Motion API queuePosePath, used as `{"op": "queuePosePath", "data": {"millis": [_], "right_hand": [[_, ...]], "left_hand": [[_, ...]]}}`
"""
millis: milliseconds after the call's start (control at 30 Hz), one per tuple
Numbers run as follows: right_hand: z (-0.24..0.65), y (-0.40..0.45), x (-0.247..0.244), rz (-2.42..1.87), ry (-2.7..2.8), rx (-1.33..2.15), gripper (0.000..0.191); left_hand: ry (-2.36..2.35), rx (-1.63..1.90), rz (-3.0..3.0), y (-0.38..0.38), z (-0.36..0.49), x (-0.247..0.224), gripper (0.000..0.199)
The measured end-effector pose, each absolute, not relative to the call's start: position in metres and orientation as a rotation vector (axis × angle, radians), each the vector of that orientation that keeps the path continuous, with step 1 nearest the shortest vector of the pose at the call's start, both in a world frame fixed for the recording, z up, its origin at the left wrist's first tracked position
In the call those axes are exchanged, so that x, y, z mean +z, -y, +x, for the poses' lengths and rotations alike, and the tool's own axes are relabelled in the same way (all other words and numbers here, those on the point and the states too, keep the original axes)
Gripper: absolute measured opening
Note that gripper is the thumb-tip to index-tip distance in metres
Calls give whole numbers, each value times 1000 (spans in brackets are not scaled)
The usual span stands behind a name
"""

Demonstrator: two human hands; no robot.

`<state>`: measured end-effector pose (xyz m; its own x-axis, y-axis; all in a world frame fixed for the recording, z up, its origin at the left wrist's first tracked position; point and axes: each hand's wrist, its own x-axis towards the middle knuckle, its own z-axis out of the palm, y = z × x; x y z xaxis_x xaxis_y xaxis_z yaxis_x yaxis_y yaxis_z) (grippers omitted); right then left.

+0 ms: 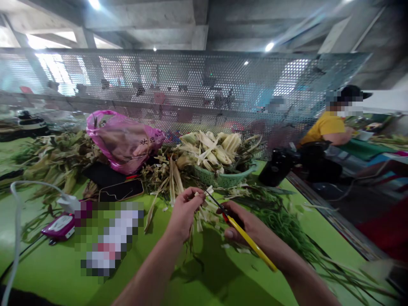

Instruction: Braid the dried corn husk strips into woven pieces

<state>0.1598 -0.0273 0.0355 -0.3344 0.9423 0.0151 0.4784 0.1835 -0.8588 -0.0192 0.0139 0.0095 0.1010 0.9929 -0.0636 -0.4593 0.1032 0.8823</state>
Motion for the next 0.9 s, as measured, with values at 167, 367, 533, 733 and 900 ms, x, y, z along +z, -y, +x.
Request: {"op": "queuePosePath", "data": {"millis": [167,367,533,733,900], "right_hand": [[161,26,33,-1318,1881,1086,42],[164,22,26,-1319,1890,1039,37],[166,20,26,-1369,1879,979,29],[162,18,26,-1415,1513,1038,35],[154,19,24,-1256,1268,1040,46]], "left_hand": [[-831,1274,831,-14,-20,9,22],[-812,1291,828,-14,-19,8,23],[-787,1276,817,-13,-19,9,25],[-801,1202,900,-13,-18,3,23],[-811,1084,975,-8,-12,4,19]]}}
